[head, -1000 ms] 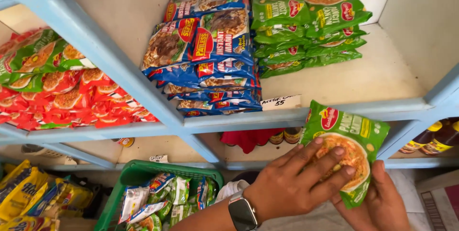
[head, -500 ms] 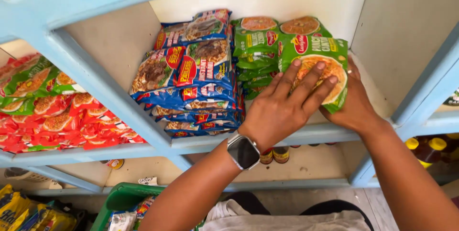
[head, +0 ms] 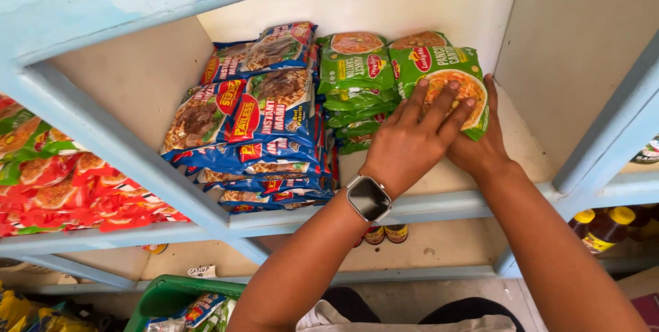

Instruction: Stocking and organizing various packets of instant noodles on grocery store shelves.

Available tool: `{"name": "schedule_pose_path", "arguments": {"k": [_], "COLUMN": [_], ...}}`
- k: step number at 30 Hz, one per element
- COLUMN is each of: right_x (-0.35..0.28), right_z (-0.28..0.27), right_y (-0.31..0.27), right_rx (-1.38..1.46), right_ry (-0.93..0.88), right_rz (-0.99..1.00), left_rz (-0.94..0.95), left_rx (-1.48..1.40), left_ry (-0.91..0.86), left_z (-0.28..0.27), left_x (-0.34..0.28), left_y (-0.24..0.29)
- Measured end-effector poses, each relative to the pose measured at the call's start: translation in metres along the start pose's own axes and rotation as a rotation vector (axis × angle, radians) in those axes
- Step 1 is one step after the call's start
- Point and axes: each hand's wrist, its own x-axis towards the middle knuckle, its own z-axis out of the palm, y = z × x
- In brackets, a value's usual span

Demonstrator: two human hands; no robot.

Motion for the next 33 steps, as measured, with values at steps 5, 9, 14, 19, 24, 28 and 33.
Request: {"name": "schedule_pose_path", "arguments": {"k": [5,9,14,19,24,28,33], "right_x": [0.000,-0.004,-0.003,-0.004,-0.001,-0.001,-0.005], "right_z": [0.000,0.009,-0.002,0.000,-0.008,-0.011,-0.016], "right_y": [-0.004,0.002,-0.007,-0.006,-0.016,-0.019,-0.018], "right_rx": [-0.154,-0.130,-0.074,-0.030,-0.058,-0.077,0.000], "right_ry": [0.111,-0.095,-0.001,0.067,0.101,0.128,0.220], "right_rz": [-0.055,0.083,0.044,0.015,0.002,0.006,0.043], "left_rz": [-0.147,-0.189,-0.206,-0.269,-0.304,-0.319,-0.344], "left_rx": [-0.021,0.004,0.051,0.056,0.160,0.205,0.101], "left_ry": [-0.018,-0.010,0.045,0.047,-0.009,-0.125,-0.248], "left_z": [-0.002,0.011,0.036,0.043,0.051,0.053,0.024], "left_x": [0.025,0.036,0.042,0.052,0.064,0.071,0.082], "left_y": [-0.011,-0.015,-0.016,-0.018,-0.037,-0.047,-0.048]}}
